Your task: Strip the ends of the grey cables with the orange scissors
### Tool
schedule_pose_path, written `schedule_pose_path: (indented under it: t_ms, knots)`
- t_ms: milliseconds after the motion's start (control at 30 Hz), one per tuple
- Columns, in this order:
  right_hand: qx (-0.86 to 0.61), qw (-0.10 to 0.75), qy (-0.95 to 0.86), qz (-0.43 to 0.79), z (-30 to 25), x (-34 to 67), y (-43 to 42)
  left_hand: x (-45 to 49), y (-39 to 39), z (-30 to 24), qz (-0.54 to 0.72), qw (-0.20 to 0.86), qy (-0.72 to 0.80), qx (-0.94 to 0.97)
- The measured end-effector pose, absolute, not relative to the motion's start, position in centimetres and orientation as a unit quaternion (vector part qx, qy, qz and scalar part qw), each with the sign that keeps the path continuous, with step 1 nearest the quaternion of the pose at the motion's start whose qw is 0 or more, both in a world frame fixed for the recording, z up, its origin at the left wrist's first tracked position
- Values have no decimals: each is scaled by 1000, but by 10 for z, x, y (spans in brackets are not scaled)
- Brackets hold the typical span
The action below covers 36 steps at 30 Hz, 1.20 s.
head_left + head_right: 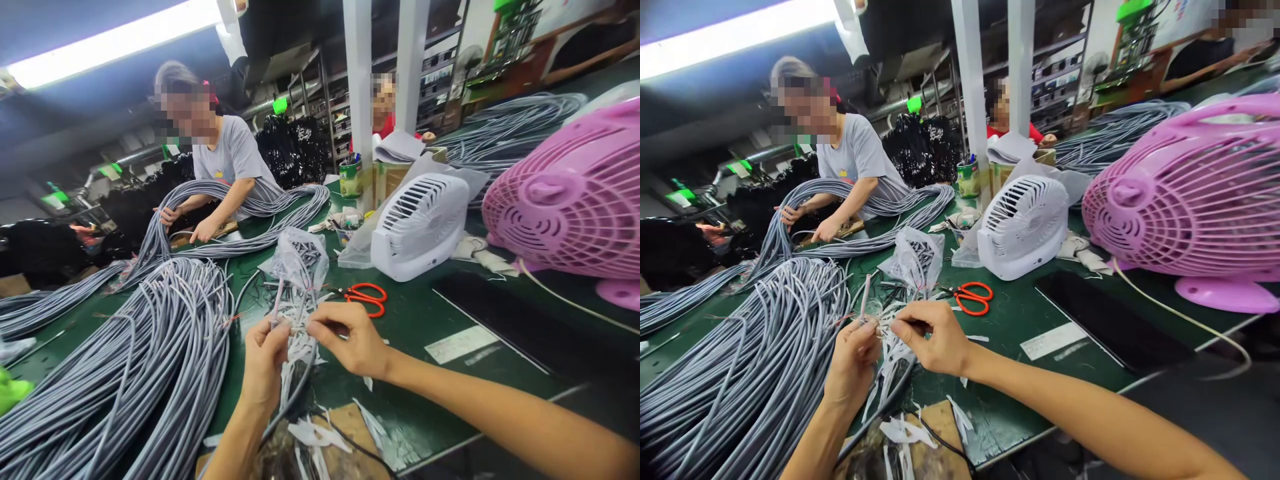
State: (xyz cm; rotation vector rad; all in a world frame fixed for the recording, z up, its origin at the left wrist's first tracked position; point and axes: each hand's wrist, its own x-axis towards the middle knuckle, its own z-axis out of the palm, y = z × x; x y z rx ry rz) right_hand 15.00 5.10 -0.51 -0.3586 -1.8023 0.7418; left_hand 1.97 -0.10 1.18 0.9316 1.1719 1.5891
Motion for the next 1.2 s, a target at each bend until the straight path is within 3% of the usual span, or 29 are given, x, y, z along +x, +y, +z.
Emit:
schedule_pose_path:
  t_ms: [167, 333, 567, 767, 900, 1033, 1200]
  knots:
    - [-232, 514, -702, 435, -3, 150, 60, 18, -3, 10, 649, 415, 501, 394]
    - [-216, 477, -691, 498, 5, 152, 60, 18, -3, 3, 597, 384, 521, 473]
    - [-252, 560, -672, 413, 5, 158, 55, 20, -7, 6, 524, 366, 558, 529]
    - [-249, 605, -614, 441, 5, 155, 55, 18, -5, 7, 516, 394, 559, 515]
    - [-213, 536, -623, 529, 3, 152, 57, 19, -3, 5, 556, 454, 532, 449]
    - [-211, 459, -683, 528, 1, 151, 56, 22, -1, 3, 578, 474, 514, 421]
    - [-200, 476, -704, 487, 0, 149, 52, 26, -4, 5, 643, 357, 534, 417]
